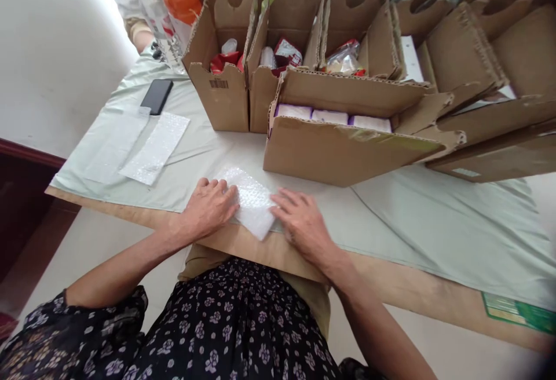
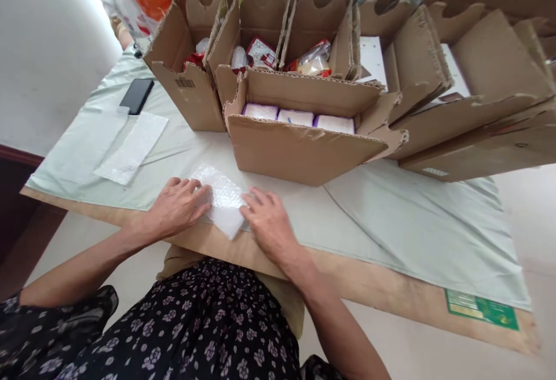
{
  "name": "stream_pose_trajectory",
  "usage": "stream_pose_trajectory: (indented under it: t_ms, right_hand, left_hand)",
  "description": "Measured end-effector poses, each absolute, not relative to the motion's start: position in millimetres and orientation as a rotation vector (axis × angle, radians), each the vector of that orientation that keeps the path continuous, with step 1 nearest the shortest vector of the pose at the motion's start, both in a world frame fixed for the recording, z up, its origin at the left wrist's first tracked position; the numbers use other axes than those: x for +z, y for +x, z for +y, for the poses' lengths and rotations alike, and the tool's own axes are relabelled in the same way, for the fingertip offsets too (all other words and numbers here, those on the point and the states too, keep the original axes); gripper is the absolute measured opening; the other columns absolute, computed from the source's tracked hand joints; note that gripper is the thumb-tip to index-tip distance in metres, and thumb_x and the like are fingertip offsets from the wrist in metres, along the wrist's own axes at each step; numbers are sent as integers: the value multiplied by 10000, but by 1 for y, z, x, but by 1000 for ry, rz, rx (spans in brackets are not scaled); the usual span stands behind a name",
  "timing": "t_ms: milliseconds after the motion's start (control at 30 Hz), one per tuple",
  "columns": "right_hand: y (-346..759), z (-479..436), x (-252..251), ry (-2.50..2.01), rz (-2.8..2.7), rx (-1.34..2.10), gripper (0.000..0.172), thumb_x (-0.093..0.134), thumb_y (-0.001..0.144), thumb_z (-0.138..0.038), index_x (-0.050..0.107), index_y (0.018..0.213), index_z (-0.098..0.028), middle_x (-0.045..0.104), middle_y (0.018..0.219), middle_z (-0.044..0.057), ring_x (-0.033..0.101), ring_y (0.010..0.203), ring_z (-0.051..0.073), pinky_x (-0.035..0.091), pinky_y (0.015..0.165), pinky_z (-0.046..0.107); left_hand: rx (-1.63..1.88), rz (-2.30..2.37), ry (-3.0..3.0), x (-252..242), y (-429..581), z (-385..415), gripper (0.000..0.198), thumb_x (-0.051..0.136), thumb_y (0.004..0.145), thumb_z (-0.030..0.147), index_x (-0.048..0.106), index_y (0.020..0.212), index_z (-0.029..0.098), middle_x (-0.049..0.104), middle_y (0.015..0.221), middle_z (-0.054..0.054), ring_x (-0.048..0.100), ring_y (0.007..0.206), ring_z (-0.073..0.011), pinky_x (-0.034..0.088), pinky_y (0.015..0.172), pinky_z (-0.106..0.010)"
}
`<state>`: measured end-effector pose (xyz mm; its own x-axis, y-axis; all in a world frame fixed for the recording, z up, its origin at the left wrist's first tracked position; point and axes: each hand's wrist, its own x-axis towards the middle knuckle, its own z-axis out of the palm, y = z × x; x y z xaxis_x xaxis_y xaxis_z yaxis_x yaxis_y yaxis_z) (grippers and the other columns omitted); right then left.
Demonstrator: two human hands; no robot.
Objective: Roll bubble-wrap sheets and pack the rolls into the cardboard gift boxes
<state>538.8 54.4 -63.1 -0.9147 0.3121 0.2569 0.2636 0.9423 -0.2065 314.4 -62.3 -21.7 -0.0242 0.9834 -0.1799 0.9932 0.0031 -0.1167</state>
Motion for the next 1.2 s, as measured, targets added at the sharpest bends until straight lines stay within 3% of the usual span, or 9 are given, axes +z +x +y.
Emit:
stream_pose_trajectory:
  t_ms: [133, 233, 367, 467, 600, 800, 967, 1067, 1200]
  right_hand:
    - [579, 78, -59, -758, -2738, 56, 414, 489, 853, 34, 748, 1110, -161, 702, 1351, 131, 573, 1331, 329, 468, 967, 461]
    - [574, 64, -61, -880, -2636, 62, 416, 487, 914, -46, 697, 1257, -151, 666, 1402, 149, 546, 1364, 331, 473, 978, 466]
    - [537, 32, -79, -695, -2757, 211, 445, 485, 1013, -227, 581, 1437, -133, 568, 1521, 160, 457, 1453, 303, 414, 1113, 472]
    - [533, 24, -96, -669, -2836, 260, 521, 506, 1028, -351, 514, 1505, -142, 512, 1577, 144, 418, 1484, 297, 314, 1211, 496]
    - [560, 33, -100, -751, -2880, 263, 571, 535, 1015, -446, 499, 1519, -179, 466, 1613, 134, 403, 1496, 315, 275, 1227, 537]
    - [555, 24, -87, -755, -2786, 166, 486, 464, 1043, -355, 530, 1488, -170, 503, 1585, 138, 412, 1492, 289, 273, 1216, 510]
    - [554, 23, -95, -519, -2711, 171, 383, 452, 1039, -295, 645, 1353, -187, 643, 1451, 109, 550, 1369, 259, 373, 1142, 462]
    - [581, 35, -91, -728, -2537, 204, 315, 450, 1043, -282, 702, 1213, -199, 748, 1245, 109, 673, 1154, 256, 479, 951, 417]
    - [593, 46, -80, -1096, -2451, 175, 323, 478, 1030, -379, 733, 1038, -181, 775, 945, 103, 678, 859, 268, 449, 786, 400]
  left_hand:
    - [-261, 2177, 2149, -16, 336, -63, 315, 547, 988, 313, 670, 1202, 116, 692, 1062, -187, 664, 955, -347, 494, 831, -478]
    - [-22, 2242, 2210, -25, 343, -58, 381, 523, 1001, 303, 622, 1316, 112, 643, 1315, -235, 626, 1174, -377, 494, 948, -509]
    - [102, 2114, 2344, -58, 341, -52, 539, 513, 1018, 372, 469, 1500, 133, 403, 1628, -223, 348, 1527, -383, 276, 1219, -594]
    - [25, 2062, 2295, -81, 336, -52, 632, 498, 1021, 466, 394, 1562, 155, 348, 1667, -213, 292, 1559, -397, 202, 1240, -644]
    - [1, 2076, 2204, -87, 335, -54, 652, 478, 1023, 495, 367, 1589, 192, 290, 1699, -189, 229, 1580, -412, 156, 1242, -676]
    - [37, 2094, 2213, -87, 338, -54, 638, 454, 1030, 514, 386, 1584, 203, 303, 1695, -184, 239, 1578, -405, 155, 1244, -673]
    - [114, 2098, 2252, -91, 338, -53, 623, 464, 1027, 512, 408, 1573, 217, 345, 1679, -172, 273, 1568, -387, 202, 1241, -643]
    - [262, 2171, 2206, -84, 330, -56, 565, 501, 1017, 467, 481, 1519, 208, 404, 1641, -182, 333, 1538, -369, 262, 1223, -607]
    - [433, 2555, 1839, -70, 307, -60, 499, 564, 974, 435, 612, 1362, 125, 598, 1397, -241, 542, 1289, -392, 418, 1076, -584]
